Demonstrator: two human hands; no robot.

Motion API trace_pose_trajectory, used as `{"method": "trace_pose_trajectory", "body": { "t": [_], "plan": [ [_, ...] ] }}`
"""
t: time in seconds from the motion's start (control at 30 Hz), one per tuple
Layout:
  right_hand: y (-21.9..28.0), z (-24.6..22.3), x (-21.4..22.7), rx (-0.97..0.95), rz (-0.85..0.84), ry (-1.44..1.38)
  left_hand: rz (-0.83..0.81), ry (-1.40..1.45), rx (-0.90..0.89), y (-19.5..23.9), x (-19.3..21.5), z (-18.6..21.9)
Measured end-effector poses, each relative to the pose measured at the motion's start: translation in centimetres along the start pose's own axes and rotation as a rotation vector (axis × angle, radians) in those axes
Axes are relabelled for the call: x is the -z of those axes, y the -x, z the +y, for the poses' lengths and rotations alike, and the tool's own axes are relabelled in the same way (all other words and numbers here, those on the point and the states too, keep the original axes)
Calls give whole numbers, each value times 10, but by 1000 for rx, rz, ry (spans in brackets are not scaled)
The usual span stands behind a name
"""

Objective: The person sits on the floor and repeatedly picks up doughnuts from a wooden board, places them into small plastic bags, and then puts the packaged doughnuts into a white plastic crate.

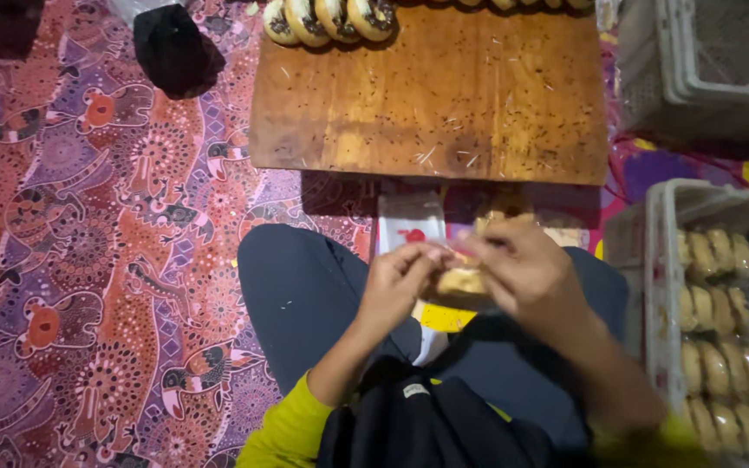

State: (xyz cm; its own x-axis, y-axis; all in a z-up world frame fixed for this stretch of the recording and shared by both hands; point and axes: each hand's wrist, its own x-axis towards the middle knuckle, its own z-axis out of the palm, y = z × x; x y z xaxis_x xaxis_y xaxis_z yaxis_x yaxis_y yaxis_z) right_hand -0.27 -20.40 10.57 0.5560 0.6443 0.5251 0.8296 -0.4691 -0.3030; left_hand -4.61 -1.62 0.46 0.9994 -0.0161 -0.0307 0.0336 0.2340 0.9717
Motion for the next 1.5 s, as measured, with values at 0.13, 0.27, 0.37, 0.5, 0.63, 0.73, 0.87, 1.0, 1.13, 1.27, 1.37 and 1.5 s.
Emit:
{"method": "trace_pose_trajectory", "body": {
  "t": [0.13,0.27,0.37,0.5,0.63,0.73,0.87,1.0,1.13,1.27,1.37,1.5],
  "plan": [
    [22,17,6,262,-196,180,-124,-716,-223,28,-18,29],
    [69,69,13,171,-15,448,-139,-790,-334,47,3,77],
    [96,92,8,-487,-408,517,-54,-678,-154,52,45,120],
    [105,68,-22,-260,-539,304,-536,-821,-415,37,56,127],
    [65,30,-47,-316,-916,-539,-796,-670,-632,7,42,78],
    [35,0,-60,-531,-681,-1125,-547,454,13,10,55,53],
    [36,-32,-107,-683,-98,-1348,7,688,-141,53,42,14],
    [35,-14,-181,-1062,106,-1568,566,-192,-272,65,74,-23],
    [-8,15,-246,-832,-56,-1191,888,-281,-208,66,138,-34],
    [11,-11,-281,-555,-97,-877,940,-563,-105,111,157,-65],
    [47,-18,-316,-713,-122,-801,996,-668,-101,132,155,-110],
    [58,-5,-353,-1090,-220,-1240,1043,-106,159,130,180,-133]
  ]
}}
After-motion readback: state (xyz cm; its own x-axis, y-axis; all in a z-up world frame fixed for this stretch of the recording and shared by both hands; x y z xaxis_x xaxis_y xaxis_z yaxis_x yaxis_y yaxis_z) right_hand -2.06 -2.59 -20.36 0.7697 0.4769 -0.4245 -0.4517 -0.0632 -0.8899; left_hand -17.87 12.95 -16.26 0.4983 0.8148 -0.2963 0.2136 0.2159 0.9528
